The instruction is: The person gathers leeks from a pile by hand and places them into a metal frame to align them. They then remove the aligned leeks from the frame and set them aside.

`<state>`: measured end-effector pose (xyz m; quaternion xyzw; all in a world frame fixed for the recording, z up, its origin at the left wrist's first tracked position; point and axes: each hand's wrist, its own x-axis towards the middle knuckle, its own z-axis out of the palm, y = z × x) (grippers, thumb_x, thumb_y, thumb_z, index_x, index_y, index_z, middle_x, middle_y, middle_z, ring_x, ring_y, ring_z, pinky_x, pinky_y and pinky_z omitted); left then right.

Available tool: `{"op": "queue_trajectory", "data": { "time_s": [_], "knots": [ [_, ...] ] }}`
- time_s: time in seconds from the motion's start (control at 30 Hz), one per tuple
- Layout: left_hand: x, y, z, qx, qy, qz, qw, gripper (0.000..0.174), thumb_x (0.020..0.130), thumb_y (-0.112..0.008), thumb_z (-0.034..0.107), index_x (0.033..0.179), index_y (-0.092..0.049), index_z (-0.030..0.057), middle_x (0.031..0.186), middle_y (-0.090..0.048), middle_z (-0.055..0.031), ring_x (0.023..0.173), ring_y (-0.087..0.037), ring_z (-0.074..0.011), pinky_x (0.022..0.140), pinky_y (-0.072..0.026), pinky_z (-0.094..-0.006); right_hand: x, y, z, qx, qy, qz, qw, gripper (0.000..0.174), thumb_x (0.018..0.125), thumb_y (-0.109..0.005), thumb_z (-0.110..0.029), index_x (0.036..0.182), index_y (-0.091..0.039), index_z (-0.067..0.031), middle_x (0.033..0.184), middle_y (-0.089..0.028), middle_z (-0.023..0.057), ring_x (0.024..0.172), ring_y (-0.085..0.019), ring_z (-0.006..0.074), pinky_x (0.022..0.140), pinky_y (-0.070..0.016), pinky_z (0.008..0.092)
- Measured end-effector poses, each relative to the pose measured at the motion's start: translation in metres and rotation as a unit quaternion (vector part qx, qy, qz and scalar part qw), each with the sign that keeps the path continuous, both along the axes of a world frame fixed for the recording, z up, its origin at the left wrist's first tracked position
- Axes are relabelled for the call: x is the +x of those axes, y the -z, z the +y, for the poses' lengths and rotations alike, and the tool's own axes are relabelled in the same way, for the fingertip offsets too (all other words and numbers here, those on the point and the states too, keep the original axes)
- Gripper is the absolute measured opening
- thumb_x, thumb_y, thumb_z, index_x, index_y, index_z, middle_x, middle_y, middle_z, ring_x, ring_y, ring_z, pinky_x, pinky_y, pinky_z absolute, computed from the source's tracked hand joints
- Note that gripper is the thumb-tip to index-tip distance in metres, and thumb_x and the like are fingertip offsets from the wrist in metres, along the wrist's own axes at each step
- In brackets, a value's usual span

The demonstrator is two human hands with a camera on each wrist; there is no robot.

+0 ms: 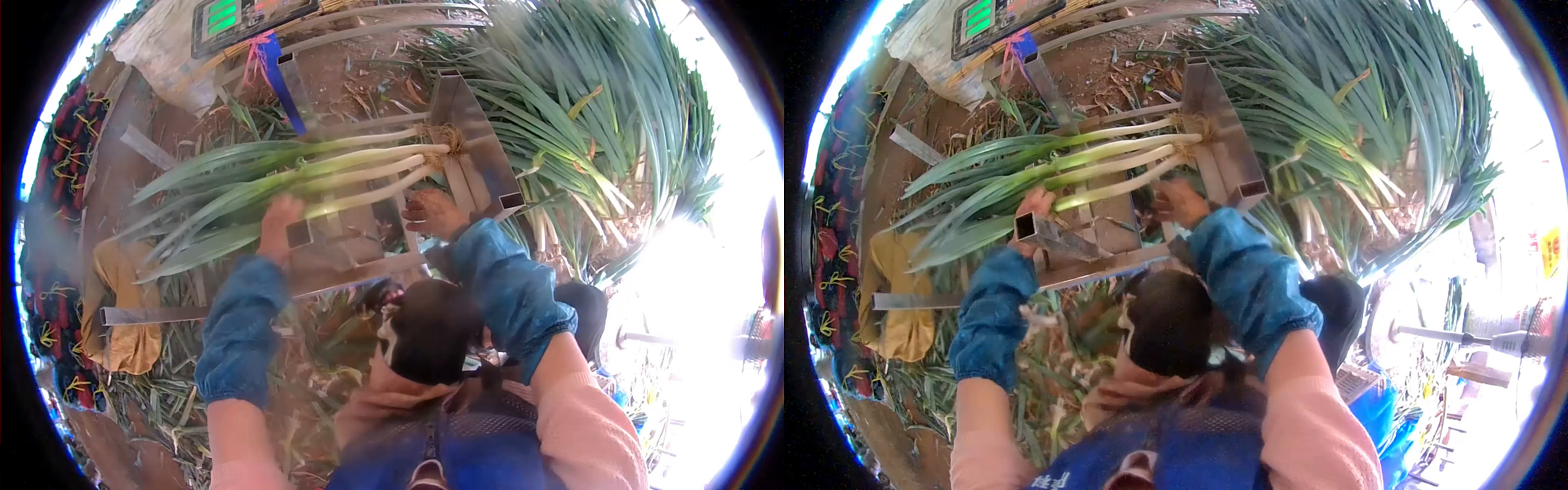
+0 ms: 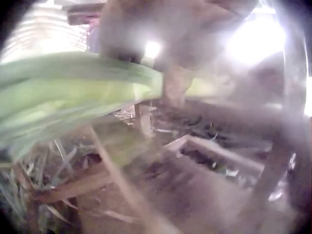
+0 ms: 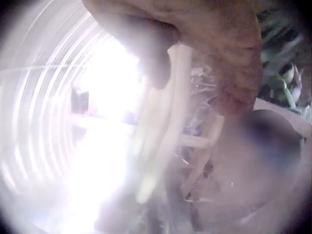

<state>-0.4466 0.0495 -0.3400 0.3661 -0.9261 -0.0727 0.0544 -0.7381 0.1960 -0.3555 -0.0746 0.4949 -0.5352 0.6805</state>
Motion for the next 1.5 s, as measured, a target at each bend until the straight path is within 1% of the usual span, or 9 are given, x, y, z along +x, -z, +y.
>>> {"op": "queue_trajectory", "data": {
  "time_s": [0.17,0.37,0.5,0.67,0.77,0.97,1.13,1.27,1.5],
  "knots": [
    [-0.021,0.006,-0.005,0.109,0.166,-0.008,0.980,0.039,0.065,-0.070,0.019,0.101,-0.061,0.0070,0.101,-0.053,-0.0137,0.095,-0.052,-0.0335,0.078,-0.0451,-0.0392,0.008,0.011,-0.005,-0.075,0.129,-0.142,0.979,0.018,0.085,-0.064,-0.021,0.098,-0.055,-0.0111,0.087,-0.056,0.0055,0.086,-0.057,0.0235,0.074,-0.0507,0.0431],
    [-0.023,0.026,-0.011,0.270,0.103,0.063,0.955,0.043,0.069,-0.065,0.010,0.111,-0.054,0.0048,0.105,-0.051,-0.0131,0.097,-0.050,-0.0345,0.081,-0.0447,-0.0401,0.008,0.012,0.008,0.002,0.188,-0.088,0.978,0.023,0.086,-0.061,-0.022,0.103,-0.053,-0.0074,0.090,-0.057,0.0081,0.079,-0.058,0.0237,0.065,-0.0519,0.0410],
    [-0.038,-0.008,0.005,-0.055,0.042,0.061,0.996,0.048,0.072,-0.060,0.004,0.118,-0.047,0.0035,0.112,-0.048,-0.0145,0.104,-0.048,-0.0341,0.087,-0.0431,-0.0411,0.012,0.011,0.022,0.053,0.105,-0.013,0.993,0.031,0.089,-0.054,-0.029,0.103,-0.054,-0.0018,0.083,-0.060,0.0117,0.066,-0.059,0.0249,0.055,-0.0526,0.0387],
    [-0.057,-0.005,0.002,-0.107,0.043,0.001,0.993,0.044,0.072,-0.057,0.002,0.116,-0.049,0.0046,0.108,-0.049,-0.0141,0.100,-0.049,-0.0331,0.086,-0.0420,-0.0417,0.009,-0.011,0.039,0.130,-0.027,0.047,0.990,0.026,0.088,-0.053,-0.030,0.081,-0.059,-0.0056,0.077,-0.061,0.0083,0.063,-0.060,0.0192,0.051,-0.0493,0.0347],
    [-0.060,-0.010,-0.005,-0.086,0.061,-0.029,0.994,0.042,0.072,-0.057,0.003,0.113,-0.052,0.0066,0.102,-0.052,-0.0134,0.097,-0.050,-0.0333,0.083,-0.0429,-0.0422,0.010,-0.023,0.042,0.047,-0.109,0.209,0.971,0.017,0.086,-0.056,-0.021,0.090,-0.056,-0.0040,0.076,-0.061,0.0115,0.068,-0.061,0.0259,0.058,-0.0503,0.0350],
    [-0.065,-0.033,-0.006,0.009,0.170,-0.067,0.983,0.027,0.069,-0.060,0.013,0.094,-0.056,0.0048,0.085,-0.057,-0.0158,0.083,-0.058,-0.0328,0.069,-0.0469,-0.0423,0.023,-0.059,0.016,-0.230,-0.039,0.772,0.591,0.033,0.076,-0.064,-0.013,0.106,-0.054,-0.0071,0.102,-0.056,0.0149,0.098,-0.052,0.0319,0.083,-0.0428,0.0377],
    [-0.086,-0.039,0.004,0.078,0.214,0.015,0.974,0.038,0.070,-0.060,0.008,0.108,-0.056,0.0076,0.089,-0.056,-0.0172,0.086,-0.055,-0.0364,0.074,-0.0449,-0.0439,0.029,-0.037,-0.009,-0.234,-0.091,0.869,0.426,0.039,0.074,-0.064,-0.021,0.112,-0.056,-0.0162,0.100,-0.054,0.0077,0.102,-0.047,0.0273,0.092,-0.0313,0.0497],
    [-0.095,-0.029,0.000,0.061,0.177,0.074,0.980,0.031,0.073,-0.059,0.009,0.104,-0.056,0.0044,0.096,-0.055,-0.0165,0.092,-0.053,-0.0368,0.081,-0.0442,-0.0440,0.012,-0.020,-0.004,-0.185,-0.166,0.881,0.403,0.034,0.077,-0.060,-0.019,0.110,-0.058,-0.0230,0.089,-0.052,0.0034,0.090,-0.048,0.0256,0.085,-0.0340,0.0443],
    [-0.074,-0.006,-0.044,-0.116,0.103,0.045,0.987,0.037,0.074,-0.057,0.015,0.109,-0.054,0.0055,0.096,-0.054,-0.0135,0.096,-0.052,-0.0299,0.083,-0.0419,-0.0415,0.014,-0.016,-0.010,-0.161,-0.272,0.823,0.473,0.025,0.080,-0.059,-0.022,0.105,-0.056,-0.0205,0.085,-0.054,0.0041,0.087,-0.053,0.0249,0.079,-0.0373,0.0416]
  ]
}}
